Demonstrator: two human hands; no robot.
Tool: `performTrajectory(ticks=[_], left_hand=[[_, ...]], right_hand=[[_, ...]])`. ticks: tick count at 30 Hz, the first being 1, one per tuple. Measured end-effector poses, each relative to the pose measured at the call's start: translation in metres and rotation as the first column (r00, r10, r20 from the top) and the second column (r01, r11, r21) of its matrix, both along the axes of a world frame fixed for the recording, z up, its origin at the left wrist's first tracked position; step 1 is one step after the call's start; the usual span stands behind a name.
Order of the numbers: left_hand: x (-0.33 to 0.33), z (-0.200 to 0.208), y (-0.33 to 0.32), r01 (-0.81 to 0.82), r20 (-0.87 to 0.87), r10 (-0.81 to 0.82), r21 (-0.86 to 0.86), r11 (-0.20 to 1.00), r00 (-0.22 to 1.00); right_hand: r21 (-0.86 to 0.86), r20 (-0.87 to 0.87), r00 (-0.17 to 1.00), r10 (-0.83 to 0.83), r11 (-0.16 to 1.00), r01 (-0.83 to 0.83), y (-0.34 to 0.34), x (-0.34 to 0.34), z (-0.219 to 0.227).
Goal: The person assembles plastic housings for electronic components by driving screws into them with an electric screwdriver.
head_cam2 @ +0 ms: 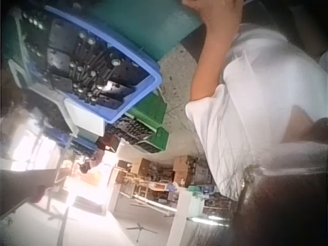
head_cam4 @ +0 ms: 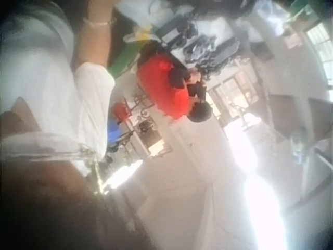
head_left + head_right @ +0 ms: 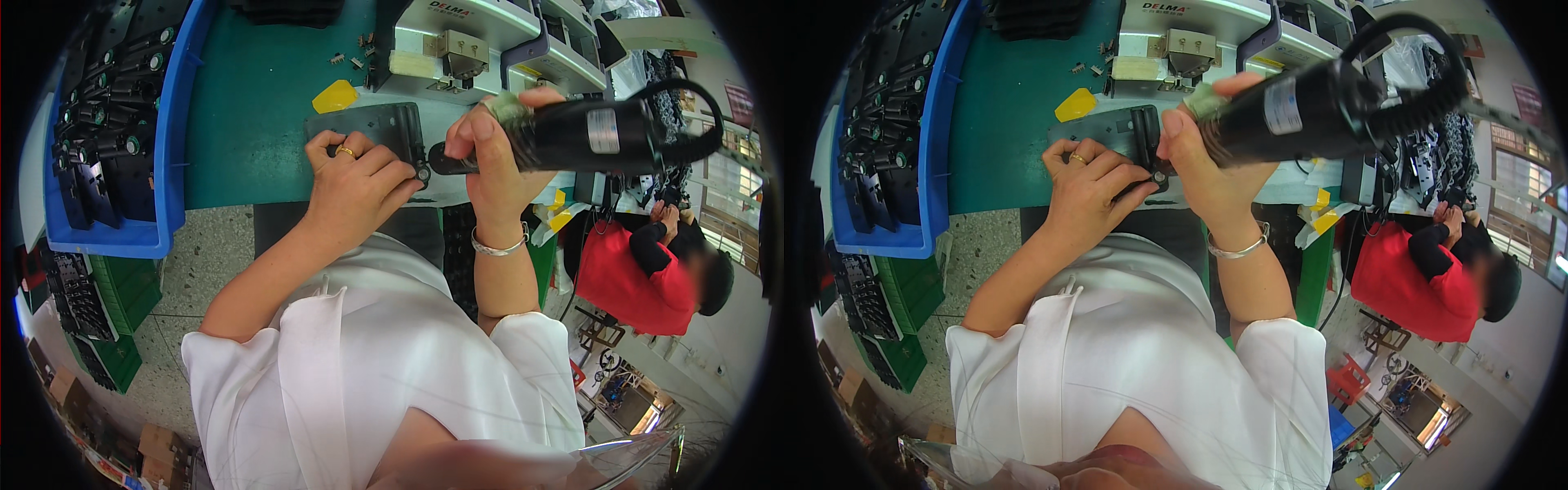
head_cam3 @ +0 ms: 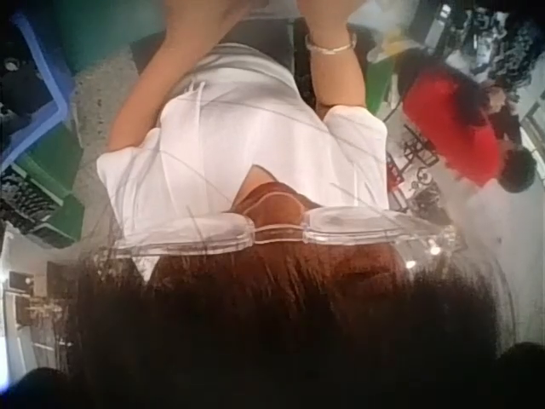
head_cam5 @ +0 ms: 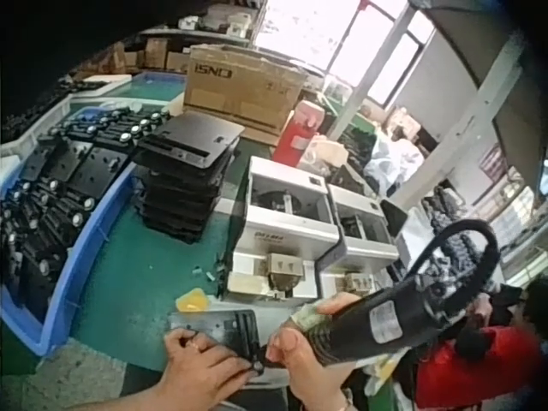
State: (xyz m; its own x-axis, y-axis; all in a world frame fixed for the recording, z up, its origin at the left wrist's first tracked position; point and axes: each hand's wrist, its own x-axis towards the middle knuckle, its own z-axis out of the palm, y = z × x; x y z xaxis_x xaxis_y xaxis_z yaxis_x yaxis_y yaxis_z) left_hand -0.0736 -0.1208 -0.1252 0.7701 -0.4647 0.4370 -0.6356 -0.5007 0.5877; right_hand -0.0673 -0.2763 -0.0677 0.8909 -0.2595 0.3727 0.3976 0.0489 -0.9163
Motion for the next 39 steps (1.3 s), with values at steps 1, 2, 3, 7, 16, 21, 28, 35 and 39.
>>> performTrajectory(ticks=[1,2,3,7,16,21,28,35,39], left_hand=[[0.001,0.0,0.0,0.001,0.002,-0.001,0.002,1.0,1.0],[0.002,-0.001,-0.001,0.008,0.003,-0.008,0.006,1.0,1.0],[0.002,0.0,-0.001,0.015,0.005,-0.015,0.009,1.0,1.0],[0.003,0.001,-0.003,0.035,0.019,-0.035,0.016,0.999,0.999],[0.006,0.009,-0.006,0.076,-0.122,-0.074,0.016,0.997,0.99],[0.013,0.013,-0.008,0.118,-0.272,-0.112,0.007,0.993,0.956],[0.018,0.02,-0.007,0.171,-0.281,-0.151,0.049,0.984,0.948],[0.019,0.013,0.0,0.225,-0.229,-0.21,0.042,0.973,0.951],[0.019,0.009,0.003,0.245,-0.102,-0.236,0.095,0.965,0.967]], right_hand=[[0.008,0.02,1.0,-0.007,1.0,0.006,0.0,-0.002,-0.002],[0.129,0.053,0.998,-0.023,0.992,0.016,0.005,-0.004,-0.003],[0.131,0.055,0.998,-0.025,0.991,0.018,0.006,-0.004,-0.003],[0.056,0.065,0.997,-0.048,0.997,0.044,0.009,-0.006,-0.006],[0.152,0.066,0.992,-0.105,0.984,0.094,-0.005,-0.008,0.009],[0.321,0.313,0.919,-0.238,0.938,0.134,-0.01,0.02,0.034],[0.199,0.4,0.884,-0.244,0.964,0.176,-0.016,0.051,0.033],[0.075,0.378,0.916,-0.133,0.991,0.113,-0.019,0.056,0.032],[-0.19,0.352,0.936,-0.028,0.977,0.101,-0.017,0.06,0.038]])
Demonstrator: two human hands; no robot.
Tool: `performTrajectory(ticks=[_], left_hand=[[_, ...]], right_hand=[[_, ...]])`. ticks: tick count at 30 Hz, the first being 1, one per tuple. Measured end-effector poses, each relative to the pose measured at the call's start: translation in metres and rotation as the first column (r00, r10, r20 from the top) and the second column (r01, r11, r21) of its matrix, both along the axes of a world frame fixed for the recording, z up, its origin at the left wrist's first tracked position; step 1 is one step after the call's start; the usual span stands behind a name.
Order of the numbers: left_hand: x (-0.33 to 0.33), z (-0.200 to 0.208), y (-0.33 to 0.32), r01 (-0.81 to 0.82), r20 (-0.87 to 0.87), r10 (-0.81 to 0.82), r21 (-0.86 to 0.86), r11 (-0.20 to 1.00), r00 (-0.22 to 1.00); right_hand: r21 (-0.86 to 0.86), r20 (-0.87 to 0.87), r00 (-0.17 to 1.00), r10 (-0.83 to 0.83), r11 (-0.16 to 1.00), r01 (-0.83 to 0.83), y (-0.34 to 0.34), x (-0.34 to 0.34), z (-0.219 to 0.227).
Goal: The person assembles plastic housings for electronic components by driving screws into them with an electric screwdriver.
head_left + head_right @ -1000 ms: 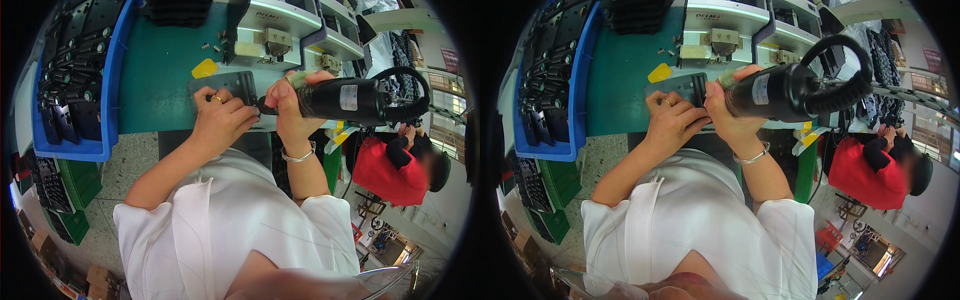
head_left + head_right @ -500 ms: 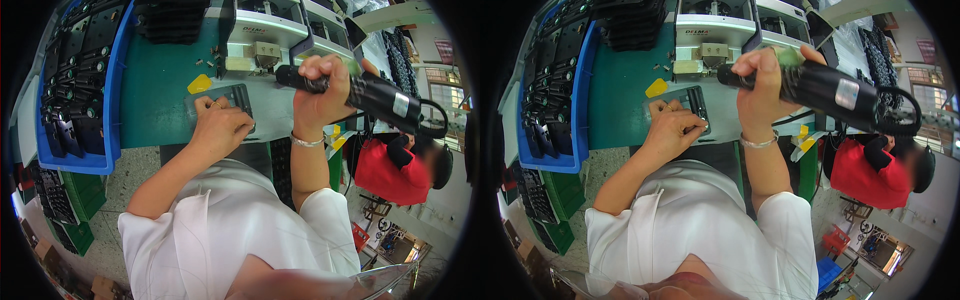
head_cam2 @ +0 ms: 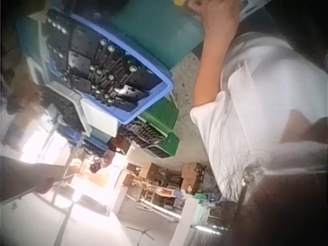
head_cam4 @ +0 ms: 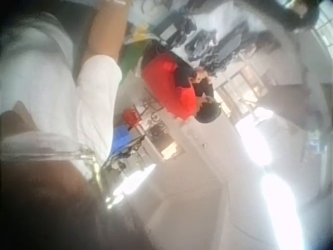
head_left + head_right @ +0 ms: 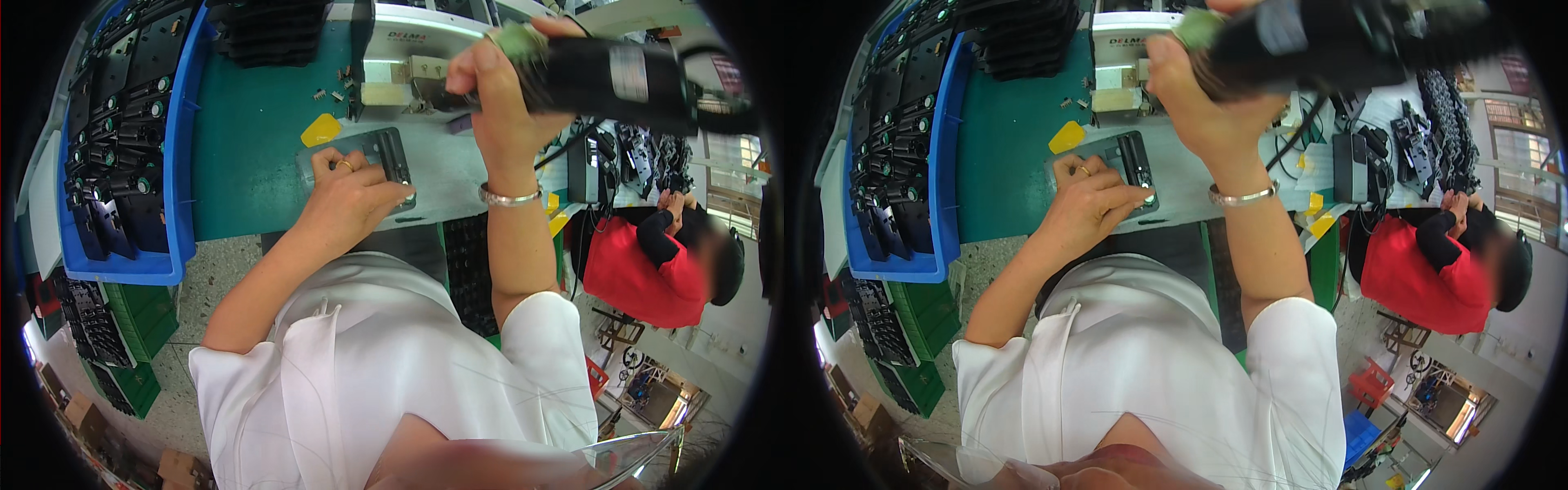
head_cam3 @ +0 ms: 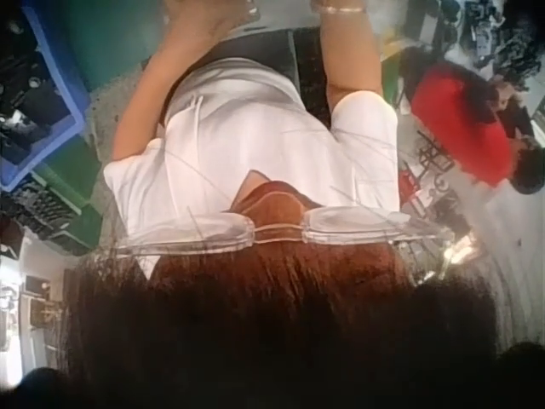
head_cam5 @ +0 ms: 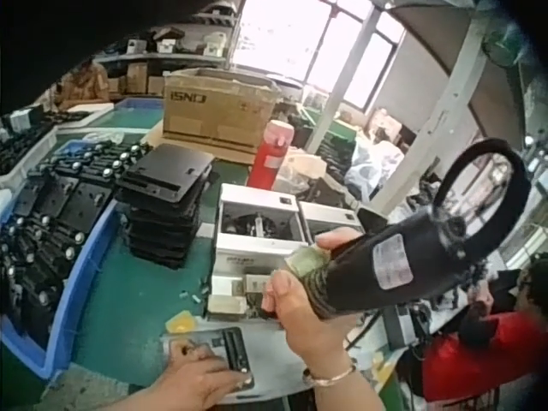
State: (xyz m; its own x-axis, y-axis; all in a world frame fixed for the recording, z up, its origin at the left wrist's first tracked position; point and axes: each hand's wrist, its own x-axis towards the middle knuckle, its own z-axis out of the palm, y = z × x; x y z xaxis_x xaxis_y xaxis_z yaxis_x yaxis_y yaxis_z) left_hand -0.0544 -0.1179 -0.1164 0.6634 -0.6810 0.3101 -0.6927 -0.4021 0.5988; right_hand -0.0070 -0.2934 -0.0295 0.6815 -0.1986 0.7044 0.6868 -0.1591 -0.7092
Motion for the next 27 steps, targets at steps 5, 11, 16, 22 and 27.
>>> performTrajectory(ticks=[5,11,16,22,27], left_hand=[[0.002,-0.004,0.0,-0.042,0.048,0.044,-0.039,0.998,0.998],[-0.003,-0.007,0.003,-0.076,0.097,0.081,-0.057,0.995,0.992],[-0.003,-0.004,0.003,-0.026,0.087,0.031,-0.061,0.998,0.996],[-0.004,-0.01,-0.001,-0.034,0.083,0.038,-0.052,0.998,0.996],[-0.009,-0.01,-0.005,-0.081,0.028,0.083,-0.088,0.993,0.996]], right_hand=[[0.234,0.437,0.774,0.459,0.772,-0.59,-0.006,0.021,-0.009],[0.409,-0.166,0.969,0.184,0.907,-0.102,-0.001,-0.061,-0.003],[0.396,-0.223,0.964,0.148,0.917,-0.05,0.005,-0.088,-0.018],[0.253,-0.25,0.962,0.111,0.966,-0.045,0.003,-0.091,-0.03],[0.203,-0.239,0.965,0.104,0.978,-0.055,0.002,-0.092,-0.033]])
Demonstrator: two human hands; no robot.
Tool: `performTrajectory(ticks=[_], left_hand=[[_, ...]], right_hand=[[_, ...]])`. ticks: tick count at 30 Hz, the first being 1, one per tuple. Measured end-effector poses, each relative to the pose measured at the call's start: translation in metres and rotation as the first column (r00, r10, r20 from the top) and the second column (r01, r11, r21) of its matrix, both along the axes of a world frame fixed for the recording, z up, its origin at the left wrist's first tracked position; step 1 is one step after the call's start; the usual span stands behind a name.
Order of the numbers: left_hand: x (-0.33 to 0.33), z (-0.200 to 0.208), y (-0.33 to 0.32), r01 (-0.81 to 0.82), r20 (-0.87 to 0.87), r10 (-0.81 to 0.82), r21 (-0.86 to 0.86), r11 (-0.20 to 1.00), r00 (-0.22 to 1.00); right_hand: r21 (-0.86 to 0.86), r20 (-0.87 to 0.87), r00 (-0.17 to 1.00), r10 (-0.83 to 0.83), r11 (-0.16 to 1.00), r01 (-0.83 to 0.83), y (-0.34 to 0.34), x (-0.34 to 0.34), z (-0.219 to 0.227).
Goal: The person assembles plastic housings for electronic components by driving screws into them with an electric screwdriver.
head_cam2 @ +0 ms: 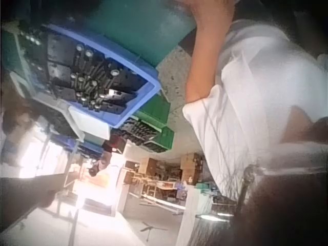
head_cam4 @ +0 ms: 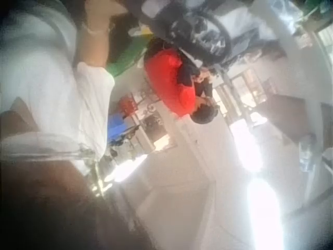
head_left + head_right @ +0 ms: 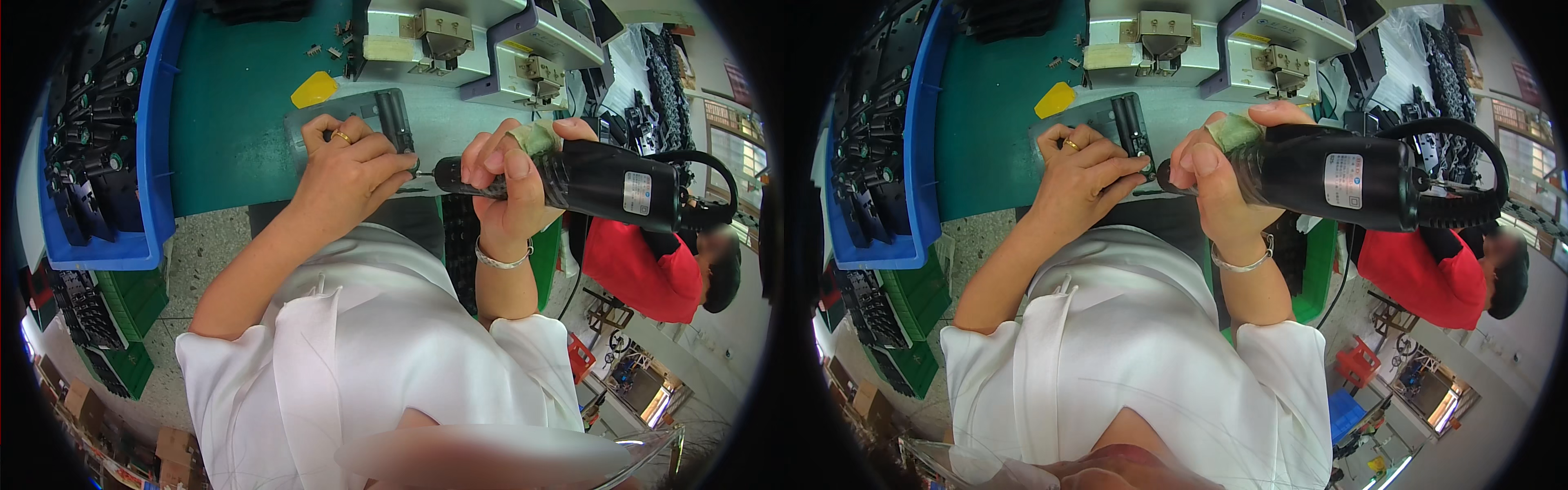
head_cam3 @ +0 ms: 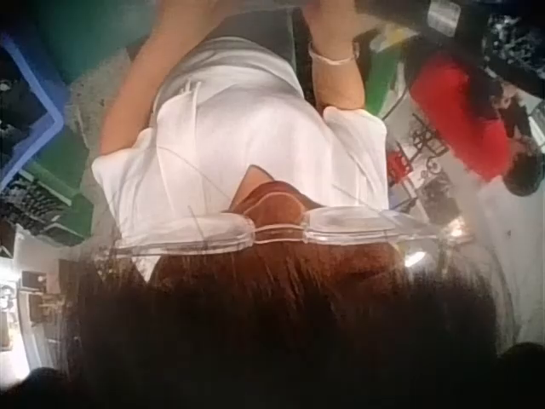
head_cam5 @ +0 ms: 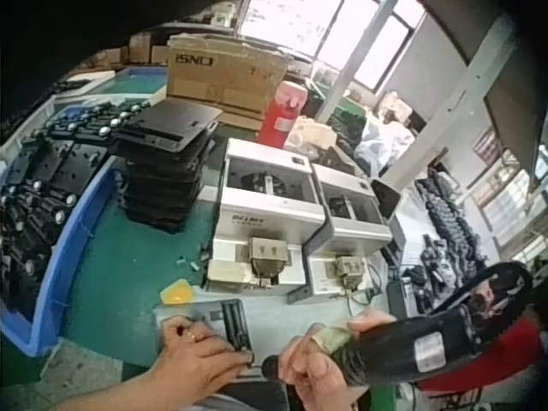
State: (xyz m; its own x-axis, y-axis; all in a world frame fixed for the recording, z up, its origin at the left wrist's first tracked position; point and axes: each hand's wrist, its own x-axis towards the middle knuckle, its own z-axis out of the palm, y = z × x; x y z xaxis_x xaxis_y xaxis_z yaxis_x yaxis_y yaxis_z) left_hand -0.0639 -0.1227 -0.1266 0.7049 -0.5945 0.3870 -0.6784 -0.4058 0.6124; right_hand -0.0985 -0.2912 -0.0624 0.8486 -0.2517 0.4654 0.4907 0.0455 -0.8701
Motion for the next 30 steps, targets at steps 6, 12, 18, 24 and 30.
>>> performTrajectory(ticks=[6,12,18,24,30], left_hand=[[-0.001,0.001,0.0,-0.025,-0.026,0.025,0.0,1.0,0.999],[0.002,0.007,0.007,0.061,-0.003,-0.061,0.041,0.997,0.998],[-0.002,-0.004,0.008,0.032,0.043,-0.033,0.029,0.999,0.999],[-0.003,-0.006,0.005,0.003,0.069,-0.004,0.003,1.0,0.998],[-0.007,-0.008,0.004,-0.018,0.081,0.017,0.007,1.0,0.997]], right_hand=[[-0.015,-0.019,1.0,-0.007,1.0,0.007,0.002,-0.002,-0.002],[0.003,-0.006,1.0,-0.004,1.0,0.004,0.003,0.0,-0.008],[-0.052,-0.009,1.0,0.016,0.999,-0.017,0.013,-0.002,-0.007],[-0.096,0.028,0.999,-0.024,0.995,0.026,0.02,-0.006,-0.012],[-0.186,0.087,0.992,-0.093,0.976,0.108,0.025,-0.009,-0.012]])
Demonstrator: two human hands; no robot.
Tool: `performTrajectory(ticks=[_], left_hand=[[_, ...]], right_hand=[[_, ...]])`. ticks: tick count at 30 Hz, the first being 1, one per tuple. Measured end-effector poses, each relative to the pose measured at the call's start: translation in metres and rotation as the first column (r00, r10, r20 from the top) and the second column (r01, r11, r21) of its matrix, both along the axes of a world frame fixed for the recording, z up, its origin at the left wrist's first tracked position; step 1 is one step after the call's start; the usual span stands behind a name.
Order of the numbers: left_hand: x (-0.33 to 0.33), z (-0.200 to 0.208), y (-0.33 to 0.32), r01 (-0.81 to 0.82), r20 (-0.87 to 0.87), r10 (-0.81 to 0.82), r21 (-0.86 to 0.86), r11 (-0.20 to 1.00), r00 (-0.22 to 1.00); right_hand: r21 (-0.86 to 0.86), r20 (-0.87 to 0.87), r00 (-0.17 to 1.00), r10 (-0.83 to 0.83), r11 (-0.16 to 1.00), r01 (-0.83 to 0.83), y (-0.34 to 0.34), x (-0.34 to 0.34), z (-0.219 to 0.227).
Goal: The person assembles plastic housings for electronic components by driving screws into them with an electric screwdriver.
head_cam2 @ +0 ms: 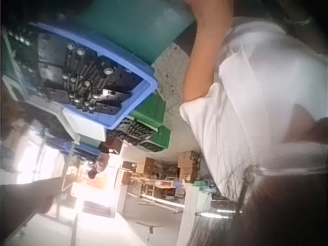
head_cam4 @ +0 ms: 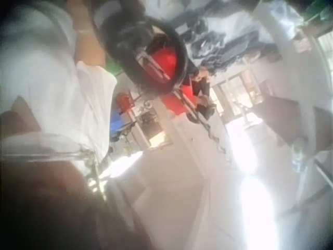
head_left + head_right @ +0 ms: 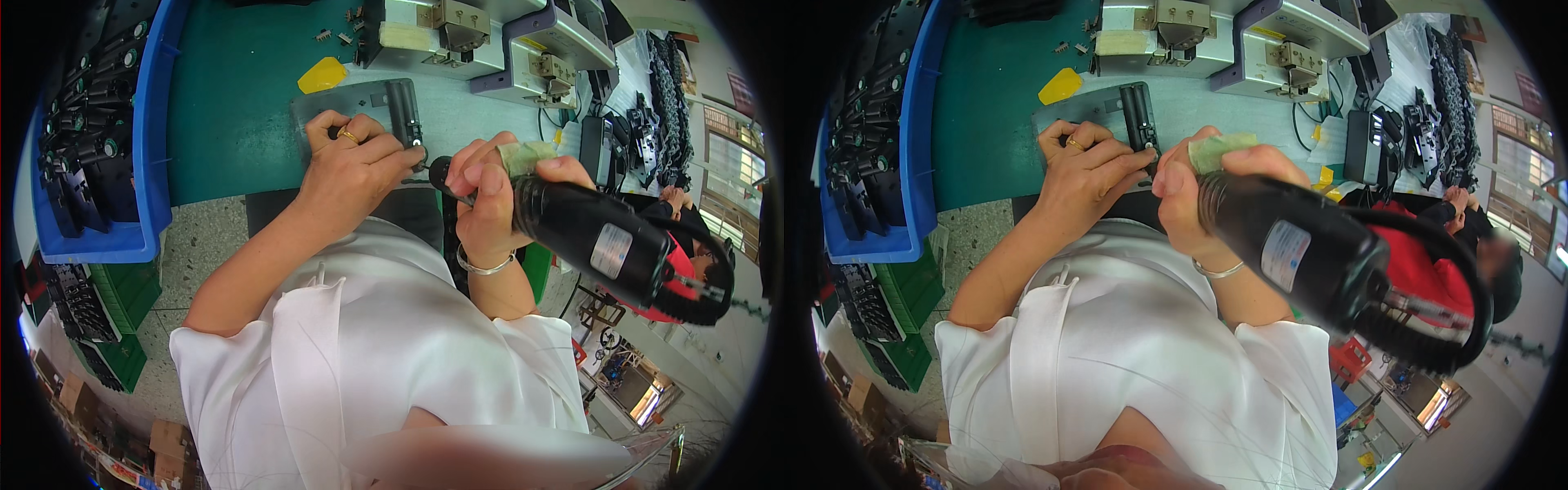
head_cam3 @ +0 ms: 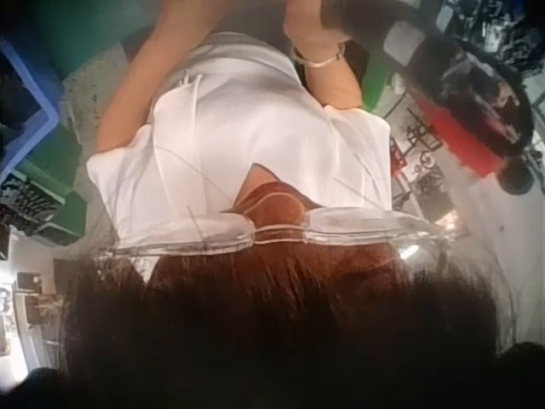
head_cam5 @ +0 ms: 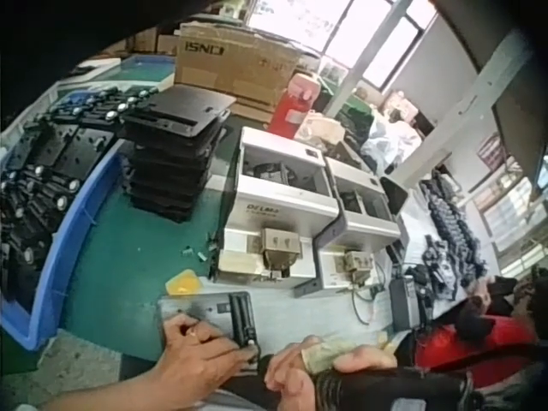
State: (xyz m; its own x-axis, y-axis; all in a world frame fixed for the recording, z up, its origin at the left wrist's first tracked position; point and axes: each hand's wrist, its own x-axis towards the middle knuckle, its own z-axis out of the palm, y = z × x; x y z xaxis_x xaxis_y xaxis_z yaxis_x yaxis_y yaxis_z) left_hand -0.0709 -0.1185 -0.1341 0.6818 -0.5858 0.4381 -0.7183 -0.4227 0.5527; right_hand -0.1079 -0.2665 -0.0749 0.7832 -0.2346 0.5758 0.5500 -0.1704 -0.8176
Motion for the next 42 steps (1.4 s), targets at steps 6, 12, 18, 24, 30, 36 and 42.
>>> performTrajectory(ticks=[6,12,18,24,30,36,42], left_hand=[[-0.004,0.0,0.0,-0.016,0.007,0.016,0.034,0.999,1.0],[-0.007,0.003,0.0,-0.029,-0.025,0.03,0.035,0.999,0.999],[-0.007,0.004,-0.001,-0.058,-0.043,0.06,0.047,0.997,0.997],[-0.005,0.008,-0.004,-0.085,-0.082,0.091,0.068,0.994,0.992],[-0.004,0.013,-0.006,-0.067,-0.073,0.072,0.07,0.995,0.995],[-0.006,0.012,-0.015,-0.056,-0.098,0.063,0.064,0.996,0.993],[-0.007,0.012,-0.021,-0.094,-0.038,0.098,0.097,0.991,0.994]], right_hand=[[0.177,-0.075,0.997,0.0,0.984,0.013,-0.004,0.0,0.003],[0.226,-0.056,0.998,0.034,0.974,-0.02,-0.011,-0.007,-0.001],[0.258,-0.048,0.992,0.113,0.961,-0.097,-0.016,-0.003,-0.001],[0.221,0.009,0.991,0.131,0.967,-0.129,-0.022,0.001,0.005],[0.429,0.156,0.983,-0.094,0.903,0.018,-0.053,0.008,0.026],[0.384,0.362,0.844,-0.396,0.888,0.253,-0.111,0.03,0.047],[0.283,0.332,0.865,-0.376,0.915,0.289,-0.109,0.05,0.055]])
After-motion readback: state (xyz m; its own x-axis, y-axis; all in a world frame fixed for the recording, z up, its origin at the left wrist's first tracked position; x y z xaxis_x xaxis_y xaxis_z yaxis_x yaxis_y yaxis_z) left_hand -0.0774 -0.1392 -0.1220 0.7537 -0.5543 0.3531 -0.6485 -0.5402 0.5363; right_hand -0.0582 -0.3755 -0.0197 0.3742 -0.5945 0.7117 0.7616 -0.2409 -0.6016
